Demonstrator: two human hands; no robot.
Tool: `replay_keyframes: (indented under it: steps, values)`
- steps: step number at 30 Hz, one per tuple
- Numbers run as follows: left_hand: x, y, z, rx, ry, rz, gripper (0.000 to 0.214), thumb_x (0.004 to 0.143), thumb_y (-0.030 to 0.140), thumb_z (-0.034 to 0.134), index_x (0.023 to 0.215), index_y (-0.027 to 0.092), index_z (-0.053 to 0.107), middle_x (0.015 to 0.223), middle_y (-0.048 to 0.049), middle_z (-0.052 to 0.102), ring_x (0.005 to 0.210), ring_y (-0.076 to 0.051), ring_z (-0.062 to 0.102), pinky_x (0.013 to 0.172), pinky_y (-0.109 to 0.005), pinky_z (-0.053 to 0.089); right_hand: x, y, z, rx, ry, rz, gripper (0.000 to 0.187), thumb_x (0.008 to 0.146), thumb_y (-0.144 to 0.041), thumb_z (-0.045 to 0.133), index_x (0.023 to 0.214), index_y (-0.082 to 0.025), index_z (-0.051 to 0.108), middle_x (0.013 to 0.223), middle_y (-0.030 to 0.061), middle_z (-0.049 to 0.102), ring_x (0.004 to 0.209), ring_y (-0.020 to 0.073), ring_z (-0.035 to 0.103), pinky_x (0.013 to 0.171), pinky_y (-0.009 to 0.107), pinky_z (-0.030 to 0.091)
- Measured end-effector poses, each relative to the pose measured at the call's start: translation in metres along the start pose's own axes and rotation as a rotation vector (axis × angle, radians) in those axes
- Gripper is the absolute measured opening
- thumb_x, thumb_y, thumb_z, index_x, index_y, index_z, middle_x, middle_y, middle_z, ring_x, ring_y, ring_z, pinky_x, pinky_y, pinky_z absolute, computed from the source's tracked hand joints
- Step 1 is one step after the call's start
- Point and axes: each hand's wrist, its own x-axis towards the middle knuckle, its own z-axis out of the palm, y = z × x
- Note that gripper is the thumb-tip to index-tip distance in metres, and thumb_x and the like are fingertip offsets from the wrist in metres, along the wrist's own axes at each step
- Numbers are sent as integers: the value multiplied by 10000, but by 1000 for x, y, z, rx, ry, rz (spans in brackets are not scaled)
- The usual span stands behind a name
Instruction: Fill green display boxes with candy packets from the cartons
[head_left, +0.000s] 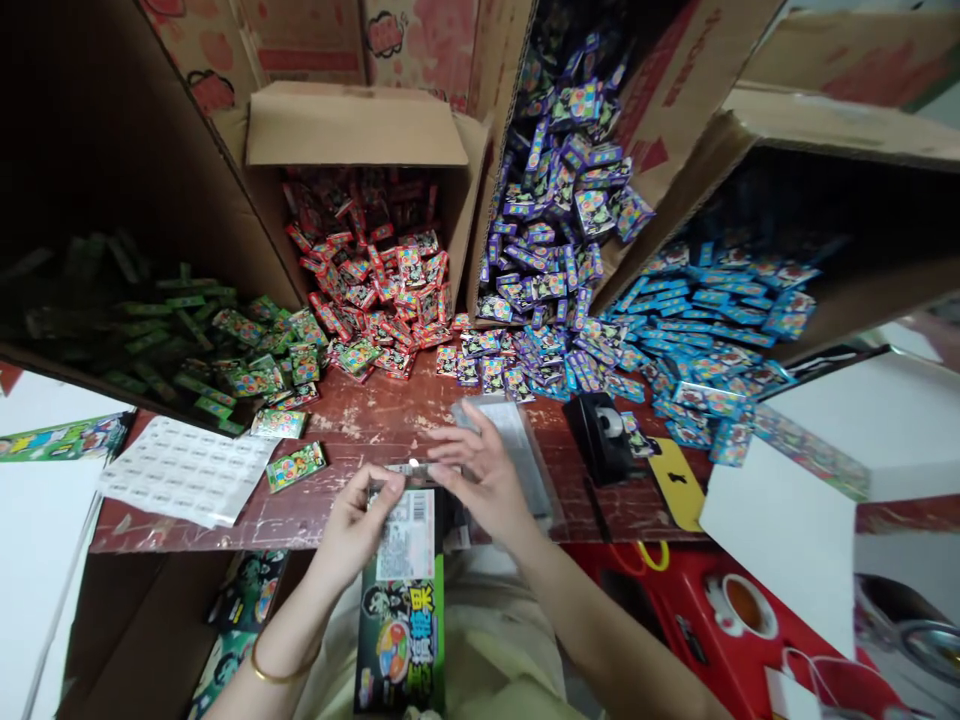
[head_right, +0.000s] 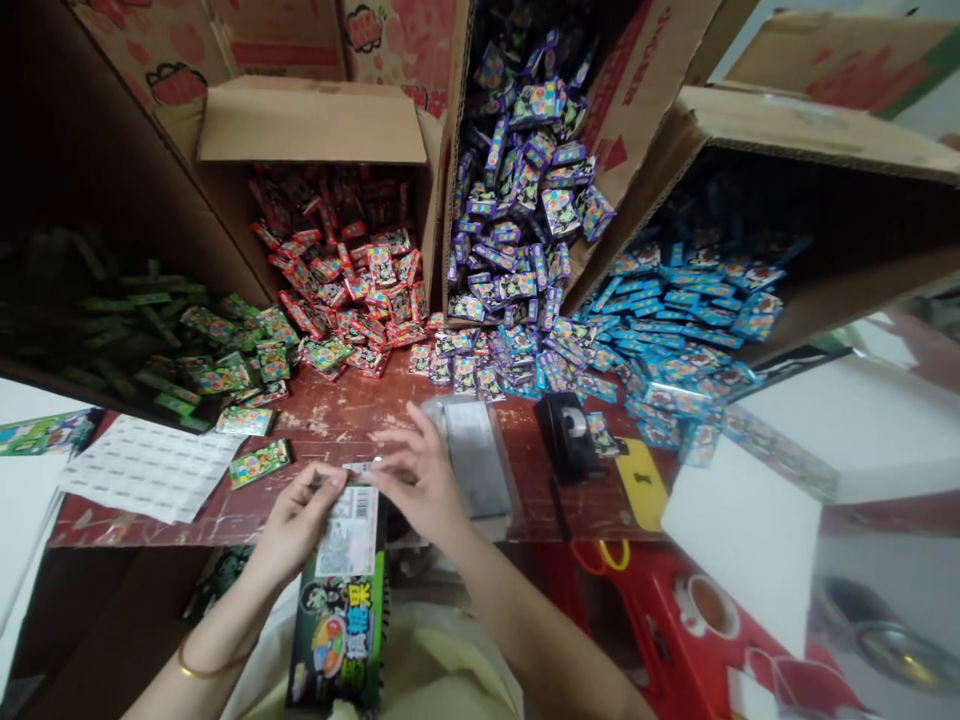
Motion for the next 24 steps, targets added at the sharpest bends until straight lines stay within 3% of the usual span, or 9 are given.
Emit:
replay_keyframes:
  steps: [4, 7, 11, 17, 24]
  values:
    - [-1, -2, 1, -114, 4, -68, 224, 807, 404, 666, 808, 185, 620, 743, -1, 693, 581, -97, 569, 561, -191, 432, -8, 14, 10, 122, -3, 141, 803, 731, -227, 724, 1373, -336, 254, 1159, 50, 606, 804, 153, 692, 783, 361, 567]
    - [-5, 0, 3, -191, 7, -109, 211, 754, 365, 726, 767, 172, 639, 798, -24, 725, 626, -117, 619, 609, -214, 470, -7, 17, 8, 115, 22, 112, 756, 762, -248, 704, 1374, -324, 267, 1110, 51, 640, 857, 182, 686, 821, 411, 558]
    - [-8, 2, 5, -145, 22, -84, 220, 698, 296, 778, 775, 183, 606, 936, -43, 738, 756, -157, 668, 670, -248, 510, 4, 1, 1, -6, 40, 82, 654, 747, -238, 728, 1313, -283, 404, 888, 24, 695, 886, 208, 669, 865, 430, 526]
    - [-6, 7, 12, -27, -52, -98, 314, 665, 300, 794, 801, 203, 529, 648, 50, 664, 519, -105, 581, 506, -209, 459, 20, -17, 0, 57, -207, 211, 637, 695, -158, 719, 1259, -253, 438, 754, -53, 663, 684, 122, 637, 704, 298, 515]
    - [-4, 12, 13, 116, -30, -13, 261, 673, 315, 776, 799, 180, 592, 687, 23, 656, 593, -122, 578, 575, -230, 447, 24, -15, 3, -51, -342, 175, 603, 696, -124, 698, 1239, -215, 453, 746, -54, 635, 696, 109, 615, 701, 280, 486]
